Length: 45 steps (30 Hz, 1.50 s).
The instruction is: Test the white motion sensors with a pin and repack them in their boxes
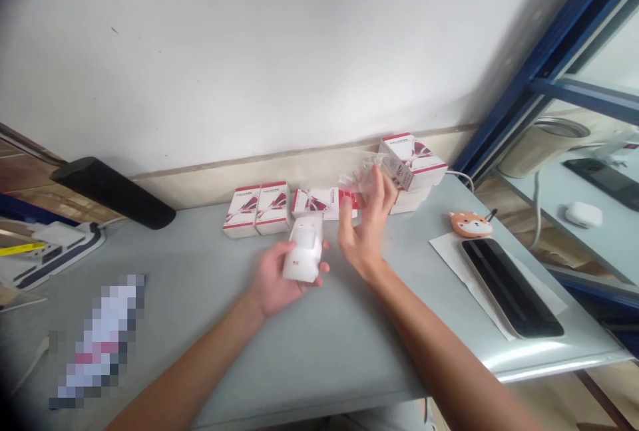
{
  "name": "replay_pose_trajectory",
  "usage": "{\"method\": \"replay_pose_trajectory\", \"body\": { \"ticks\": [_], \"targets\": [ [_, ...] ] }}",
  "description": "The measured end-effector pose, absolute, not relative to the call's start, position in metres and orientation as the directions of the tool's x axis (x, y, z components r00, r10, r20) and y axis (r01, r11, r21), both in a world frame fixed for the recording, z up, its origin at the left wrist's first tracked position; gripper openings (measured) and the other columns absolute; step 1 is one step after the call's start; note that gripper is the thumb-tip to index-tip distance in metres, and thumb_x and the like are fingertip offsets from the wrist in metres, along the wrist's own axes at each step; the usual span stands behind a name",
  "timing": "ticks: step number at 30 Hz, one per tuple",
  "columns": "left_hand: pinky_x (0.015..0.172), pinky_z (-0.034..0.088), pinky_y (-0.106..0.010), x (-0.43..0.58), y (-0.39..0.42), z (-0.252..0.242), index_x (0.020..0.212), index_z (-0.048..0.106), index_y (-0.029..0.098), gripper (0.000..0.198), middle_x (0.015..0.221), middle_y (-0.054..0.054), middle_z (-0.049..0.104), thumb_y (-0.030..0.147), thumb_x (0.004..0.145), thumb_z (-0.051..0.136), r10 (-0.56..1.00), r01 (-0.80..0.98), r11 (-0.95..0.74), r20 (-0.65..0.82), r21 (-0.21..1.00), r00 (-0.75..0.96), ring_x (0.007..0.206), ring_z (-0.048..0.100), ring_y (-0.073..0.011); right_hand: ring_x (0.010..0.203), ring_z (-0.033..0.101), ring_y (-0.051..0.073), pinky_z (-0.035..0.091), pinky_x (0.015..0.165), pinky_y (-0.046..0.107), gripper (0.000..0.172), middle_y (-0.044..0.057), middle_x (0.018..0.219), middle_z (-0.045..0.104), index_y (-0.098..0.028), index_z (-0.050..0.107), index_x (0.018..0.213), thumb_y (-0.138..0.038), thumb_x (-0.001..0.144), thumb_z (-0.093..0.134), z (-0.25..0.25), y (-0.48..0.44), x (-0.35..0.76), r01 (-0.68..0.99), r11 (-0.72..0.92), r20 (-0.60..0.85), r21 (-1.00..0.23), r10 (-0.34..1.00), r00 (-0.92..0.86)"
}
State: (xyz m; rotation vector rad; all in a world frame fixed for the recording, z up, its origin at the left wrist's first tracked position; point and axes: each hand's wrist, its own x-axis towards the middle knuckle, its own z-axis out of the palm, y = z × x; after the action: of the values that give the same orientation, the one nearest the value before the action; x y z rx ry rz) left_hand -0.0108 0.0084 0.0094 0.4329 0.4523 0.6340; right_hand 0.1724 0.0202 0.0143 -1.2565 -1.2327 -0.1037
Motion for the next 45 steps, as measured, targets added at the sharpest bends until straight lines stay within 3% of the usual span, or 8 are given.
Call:
{"method": "replay_pose_trajectory", "body": {
  "ticks": [11,16,23,31,35,37,42,45],
  "targets": [
    [0.043,0.045,-0.027,-0.012,0.005,0.011,0.095,0.058,0.018,0.027,0.086,-0.003,0.058,0.037,0.075,0.058,0.511,-0.414,0.804,-0.141,0.426,0.848,0.053,0.052,-0.0128,0.154,0.040,0.033,0.034,0.124,0.065,0.073,0.015,0.165,0.046,-0.027,0.018,0.170,-0.036,0.104,0.048,-0.017,0.039,0.182,0.708,0.241,0.504,-0.664,0.844,0.185],
    [0.041,0.040,-0.028,-0.015,0.008,0.008,0.085,0.055,0.019,0.028,0.073,-0.001,0.050,0.043,0.073,0.058,0.376,-0.302,0.838,-0.079,0.454,0.923,0.048,0.048,-0.0133,0.158,0.033,0.035,0.034,0.122,0.067,0.071,0.019,0.167,0.039,-0.024,0.022,0.166,-0.034,0.102,0.050,-0.025,0.039,0.180,0.763,0.167,0.505,-0.625,0.832,0.231],
    [0.040,0.038,-0.027,-0.016,0.008,0.004,0.084,0.056,0.019,0.030,0.069,-0.001,0.050,0.047,0.073,0.057,0.330,-0.270,0.833,-0.042,0.482,0.943,0.047,0.046,-0.0133,0.120,0.056,0.033,0.050,0.104,0.055,0.026,0.017,0.126,0.063,-0.022,0.065,0.122,-0.033,0.101,0.054,-0.019,0.037,0.181,0.808,0.151,0.584,-0.569,0.767,0.267],
    [0.044,0.041,-0.027,-0.015,0.005,0.008,0.089,0.066,0.014,0.031,0.076,-0.003,0.058,0.044,0.080,0.062,0.409,-0.364,0.827,-0.013,0.428,0.913,0.050,0.049,-0.0129,0.147,0.046,0.034,0.031,0.121,0.061,0.040,0.013,0.153,0.060,-0.023,0.060,0.142,-0.035,0.107,0.045,-0.021,0.037,0.173,0.852,0.166,0.573,-0.497,0.800,0.178],
    [0.067,0.053,-0.036,-0.010,0.001,0.013,0.114,0.068,0.016,0.045,0.102,-0.010,0.068,0.055,0.094,0.058,0.539,-0.466,0.799,-0.107,0.380,0.836,0.071,0.065,-0.0215,0.110,0.064,0.028,0.049,0.098,0.047,0.031,0.011,0.114,0.073,-0.024,0.075,0.107,-0.042,0.105,0.050,0.001,0.029,0.174,0.671,0.306,0.608,-0.676,0.745,0.273],
    [0.080,0.053,-0.042,-0.007,0.001,0.014,0.123,0.067,0.016,0.051,0.111,-0.014,0.069,0.060,0.098,0.055,0.587,-0.499,0.778,-0.156,0.381,0.795,0.085,0.068,-0.0276,0.088,0.064,0.023,0.051,0.082,0.038,0.039,0.006,0.094,0.072,-0.024,0.076,0.096,-0.048,0.106,0.047,0.014,0.024,0.175,0.480,0.336,0.480,-0.810,0.851,0.213],
    [0.080,0.048,-0.044,-0.001,0.000,0.010,0.127,0.067,0.016,0.050,0.109,-0.015,0.069,0.056,0.103,0.048,0.629,-0.497,0.730,-0.179,0.468,0.756,0.085,0.066,-0.0291,0.052,0.051,0.014,0.041,0.055,0.029,0.053,-0.001,0.065,0.063,-0.019,0.078,0.116,-0.065,0.099,0.055,0.030,0.017,0.176,0.029,-0.077,-0.080,-0.997,0.985,-0.155],
    [0.078,0.046,-0.041,0.001,-0.001,0.009,0.124,0.069,0.014,0.057,0.107,-0.016,0.069,0.060,0.104,0.043,0.638,-0.472,0.703,-0.177,0.532,0.749,0.082,0.065,-0.0276,0.042,0.045,0.012,0.035,0.047,0.029,0.064,0.000,0.056,0.062,-0.014,0.079,0.112,-0.071,0.096,0.056,0.032,0.016,0.177,-0.081,-0.240,-0.211,-0.967,0.940,-0.268]
  ]
}}
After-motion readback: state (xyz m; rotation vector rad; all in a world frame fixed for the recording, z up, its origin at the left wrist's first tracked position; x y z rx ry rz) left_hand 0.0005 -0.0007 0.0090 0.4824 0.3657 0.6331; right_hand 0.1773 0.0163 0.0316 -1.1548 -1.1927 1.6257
